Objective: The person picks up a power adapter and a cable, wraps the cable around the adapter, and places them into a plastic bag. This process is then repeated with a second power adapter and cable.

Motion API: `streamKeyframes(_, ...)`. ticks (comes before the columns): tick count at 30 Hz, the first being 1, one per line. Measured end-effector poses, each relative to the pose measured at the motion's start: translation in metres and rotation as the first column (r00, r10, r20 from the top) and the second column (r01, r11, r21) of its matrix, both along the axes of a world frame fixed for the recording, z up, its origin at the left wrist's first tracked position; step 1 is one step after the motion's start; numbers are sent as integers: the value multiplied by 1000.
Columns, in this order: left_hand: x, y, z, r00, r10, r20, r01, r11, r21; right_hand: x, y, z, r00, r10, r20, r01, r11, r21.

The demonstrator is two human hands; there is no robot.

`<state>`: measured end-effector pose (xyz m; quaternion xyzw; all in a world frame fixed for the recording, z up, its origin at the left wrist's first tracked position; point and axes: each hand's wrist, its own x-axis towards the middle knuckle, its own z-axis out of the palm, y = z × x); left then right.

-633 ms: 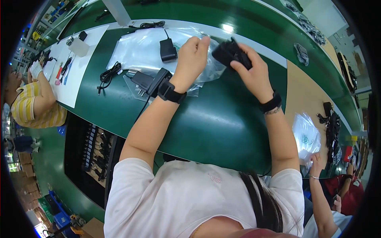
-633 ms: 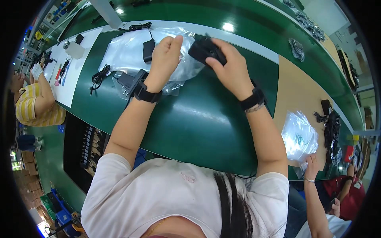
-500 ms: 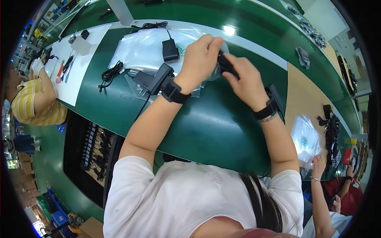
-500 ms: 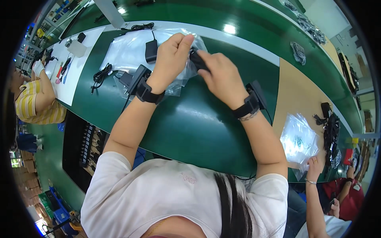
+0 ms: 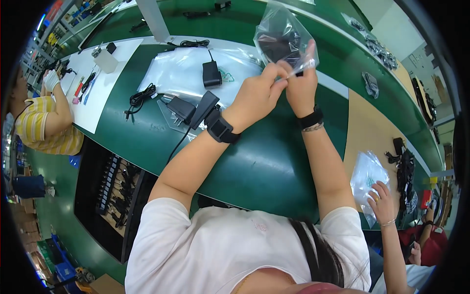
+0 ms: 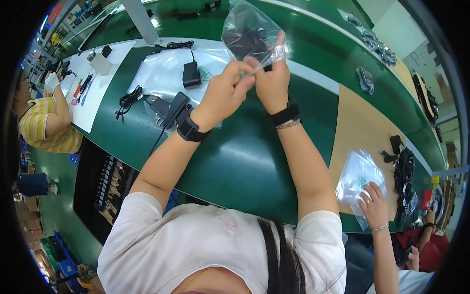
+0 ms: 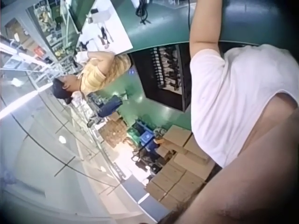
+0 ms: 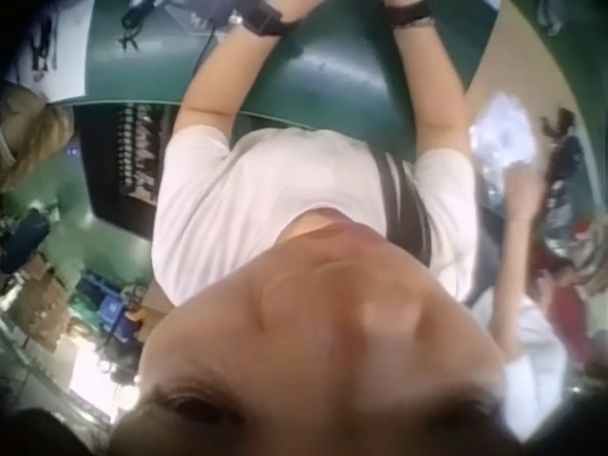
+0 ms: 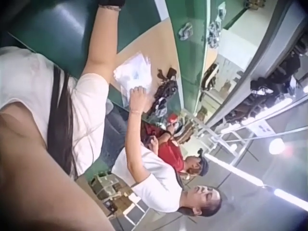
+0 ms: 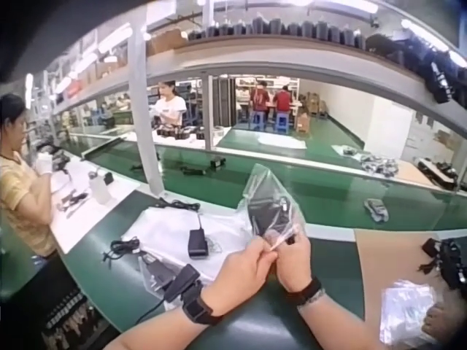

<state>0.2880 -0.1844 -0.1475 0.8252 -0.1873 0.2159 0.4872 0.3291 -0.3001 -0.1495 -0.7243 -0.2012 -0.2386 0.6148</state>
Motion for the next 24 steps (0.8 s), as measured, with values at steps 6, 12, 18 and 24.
streamKeyframes(6, -4, -7, 4, 972, -206, 112, 210, 977, -26, 10, 1, -14, 996, 66, 63, -46, 959, -280)
streamKeyframes(12, -8, 5, 38, 996, 43, 74, -44, 999, 14, 12, 0, 1, 813, 512, -277, -347, 809, 474)
streamKeyframes(18, 39, 68, 26, 909, 313, 276, -367, 915, 169, 4, 2, 8, 822, 464, -330, -367, 875, 317)
streamKeyframes(24, 16, 17, -28, 898, 81, 433, -303, 826, 475, 4, 18, 8, 915, 334, -227, -152, 806, 572)
